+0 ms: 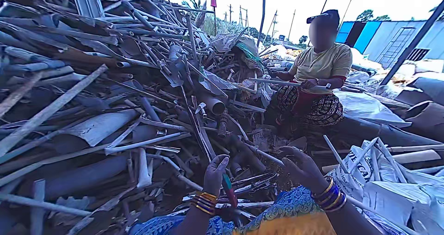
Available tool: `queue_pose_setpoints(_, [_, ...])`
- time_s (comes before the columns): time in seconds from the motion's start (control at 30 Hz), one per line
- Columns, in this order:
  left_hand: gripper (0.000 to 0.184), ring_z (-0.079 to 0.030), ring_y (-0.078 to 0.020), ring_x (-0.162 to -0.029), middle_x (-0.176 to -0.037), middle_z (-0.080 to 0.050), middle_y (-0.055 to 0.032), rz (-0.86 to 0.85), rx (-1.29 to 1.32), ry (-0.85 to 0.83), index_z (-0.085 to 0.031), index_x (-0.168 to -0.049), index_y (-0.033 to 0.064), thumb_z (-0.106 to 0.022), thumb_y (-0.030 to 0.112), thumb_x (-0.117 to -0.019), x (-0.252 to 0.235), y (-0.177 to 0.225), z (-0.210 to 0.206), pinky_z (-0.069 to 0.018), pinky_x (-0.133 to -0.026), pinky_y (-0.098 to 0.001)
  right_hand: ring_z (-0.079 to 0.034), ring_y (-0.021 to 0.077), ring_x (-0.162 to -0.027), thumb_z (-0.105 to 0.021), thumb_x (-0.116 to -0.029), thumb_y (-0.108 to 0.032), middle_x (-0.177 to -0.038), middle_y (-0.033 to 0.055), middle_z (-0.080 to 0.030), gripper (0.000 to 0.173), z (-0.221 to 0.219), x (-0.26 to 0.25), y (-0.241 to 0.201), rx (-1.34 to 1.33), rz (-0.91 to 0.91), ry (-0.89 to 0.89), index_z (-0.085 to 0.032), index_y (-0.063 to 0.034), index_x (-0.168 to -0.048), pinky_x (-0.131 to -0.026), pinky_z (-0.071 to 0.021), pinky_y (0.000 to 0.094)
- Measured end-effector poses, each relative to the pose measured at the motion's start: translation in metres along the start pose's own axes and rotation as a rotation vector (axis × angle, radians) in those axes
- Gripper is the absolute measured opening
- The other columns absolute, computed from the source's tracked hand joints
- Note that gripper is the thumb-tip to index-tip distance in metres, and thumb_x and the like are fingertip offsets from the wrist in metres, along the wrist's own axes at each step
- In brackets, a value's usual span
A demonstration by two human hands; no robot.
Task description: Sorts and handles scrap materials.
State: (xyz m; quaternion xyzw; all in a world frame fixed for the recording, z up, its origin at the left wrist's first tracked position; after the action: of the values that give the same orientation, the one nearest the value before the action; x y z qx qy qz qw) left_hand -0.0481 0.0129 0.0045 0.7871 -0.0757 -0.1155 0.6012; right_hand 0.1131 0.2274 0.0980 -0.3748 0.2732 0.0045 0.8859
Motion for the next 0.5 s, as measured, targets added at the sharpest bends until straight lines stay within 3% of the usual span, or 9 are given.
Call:
queue_pose_setpoints(0.07, [0.020,-0.054,0.0004,-0.057,-0.070,-0.058,0.0075,-0.020,0.178,-0.038,-0.064,-0.103,0.0028,-0.044,0.000,-0.1015,0.006,0.004,-0.016,-0.0488,-0.058,-0.0149,-0.063,0.0286,-0.121,-0.056,-0.1021,-0.031,-0.131,0.0229,-0.064,0.056,-0.071,-0.002,0.019,-0.117,-0.189,-0.430,-0.051,0.0058,-0.144,-0.105,-0.0486,0.0444])
queue_pose_setpoints(0.13, [0.026,-0.056,-0.0016,-0.055,-0.064,-0.057,0.0089,-0.020,0.313,-0.066,-0.064,-0.101,0.0068,-0.039,0.002,-0.0988,0.007,0.000,-0.025,-0.0527,-0.059,-0.0184,-0.067,0.0224,-0.111,-0.060,-0.1008,-0.030,-0.123,0.0197,-0.068,0.056,-0.127,0.003,0.033,-0.356,-0.277,-0.619,-0.050,0.0055,-0.142,-0.100,-0.0523,0.0400])
queue_pose_setpoints(0.17, [0.028,-0.058,-0.0022,-0.056,-0.064,-0.059,0.0090,-0.026,0.345,-0.087,-0.064,-0.100,0.0085,-0.037,0.004,-0.0973,0.006,-0.004,-0.028,-0.0539,-0.060,-0.0197,-0.068,0.0168,-0.098,-0.062,-0.0981,-0.032,-0.111,0.0146,-0.070,0.054,-0.147,0.006,0.039,-0.487,-0.319,-0.650,-0.053,0.0051,-0.136,-0.090,-0.0548,0.0356])
queue_pose_setpoints(0.23, [0.028,-0.064,-0.0035,-0.066,-0.075,-0.067,0.0069,-0.049,0.310,-0.151,-0.067,-0.102,0.0102,-0.041,0.008,-0.0933,0.003,-0.018,-0.027,-0.0563,-0.067,-0.0218,-0.064,0.0074,-0.069,-0.060,-0.0965,-0.030,-0.084,0.0005,-0.065,0.040,-0.178,0.015,0.051,-0.714,-0.402,-0.670,-0.056,0.0000,-0.123,-0.066,-0.0552,0.0271])
queue_pose_setpoints(0.27, [0.027,-0.067,-0.0056,-0.079,-0.091,-0.072,0.0030,-0.054,0.240,-0.197,-0.068,-0.106,0.0080,-0.046,0.010,-0.0916,-0.001,-0.027,-0.024,-0.0575,-0.075,-0.0240,-0.060,0.0049,-0.062,-0.058,-0.0977,-0.029,-0.077,-0.0036,-0.061,0.035,-0.188,0.020,0.060,-0.801,-0.445,-0.666,-0.055,-0.0029,-0.121,-0.059,-0.0524,0.0242])
queue_pose_setpoints(0.33, [0.038,-0.063,-0.0098,-0.112,-0.133,-0.062,-0.0088,-0.052,0.051,-0.262,-0.066,-0.120,-0.0011,-0.058,0.018,-0.0883,-0.006,-0.042,-0.014,-0.0538,-0.093,-0.0272,-0.050,0.0016,-0.053,-0.056,-0.0983,-0.027,-0.070,-0.0079,-0.054,0.030,-0.204,0.025,0.082,-0.894,-0.522,-0.610,-0.053,-0.0068,-0.120,-0.052,-0.0449,0.0202])
queue_pose_setpoints(0.37, [0.044,-0.059,-0.0117,-0.121,-0.143,-0.054,-0.0150,-0.048,-0.041,-0.254,-0.064,-0.124,-0.0044,-0.060,0.020,-0.0876,-0.010,-0.049,-0.008,-0.0510,-0.098,-0.0264,-0.047,0.0015,-0.051,-0.057,-0.0987,-0.027,-0.068,-0.0078,-0.052,0.029,-0.210,0.024,0.094,-0.890,-0.568,-0.566,-0.053,-0.0064,-0.119,-0.050,-0.0428,0.0199])
queue_pose_setpoints(0.43, [0.045,-0.054,-0.0171,-0.130,-0.146,-0.050,-0.0215,-0.007,-0.179,-0.170,-0.062,-0.128,-0.0066,-0.058,0.015,-0.0893,-0.014,-0.072,0.009,-0.0470,-0.106,-0.0281,-0.044,0.0029,-0.048,-0.057,-0.1024,-0.024,-0.063,-0.0061,-0.048,0.024,-0.218,0.023,0.115,-0.865,-0.708,-0.432,-0.054,-0.0042,-0.116,-0.049,-0.0404,0.0206])
queue_pose_setpoints(0.5, [0.035,-0.058,-0.0201,-0.122,-0.138,-0.057,-0.0231,0.088,-0.270,-0.014,-0.059,-0.129,-0.0093,-0.055,0.005,-0.0973,-0.020,-0.100,0.030,-0.0470,-0.103,-0.0316,-0.041,0.0040,-0.047,-0.059,-0.1041,-0.023,-0.061,-0.0045,-0.047,0.022,-0.220,0.018,0.133,-0.869,-0.846,-0.237,-0.055,-0.0032,-0.113,-0.048,-0.0375,0.0208])
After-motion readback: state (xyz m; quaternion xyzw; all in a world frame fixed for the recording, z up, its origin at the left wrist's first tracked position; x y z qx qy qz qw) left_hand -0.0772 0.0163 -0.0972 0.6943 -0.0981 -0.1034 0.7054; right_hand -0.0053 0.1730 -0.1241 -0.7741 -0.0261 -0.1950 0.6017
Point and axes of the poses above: each hand's wrist, its own x-axis away from the middle knuckle, its own z-axis out of the back of the hand, y = z × x, the point moved 5 cm from there along -x, towards the middle knuckle
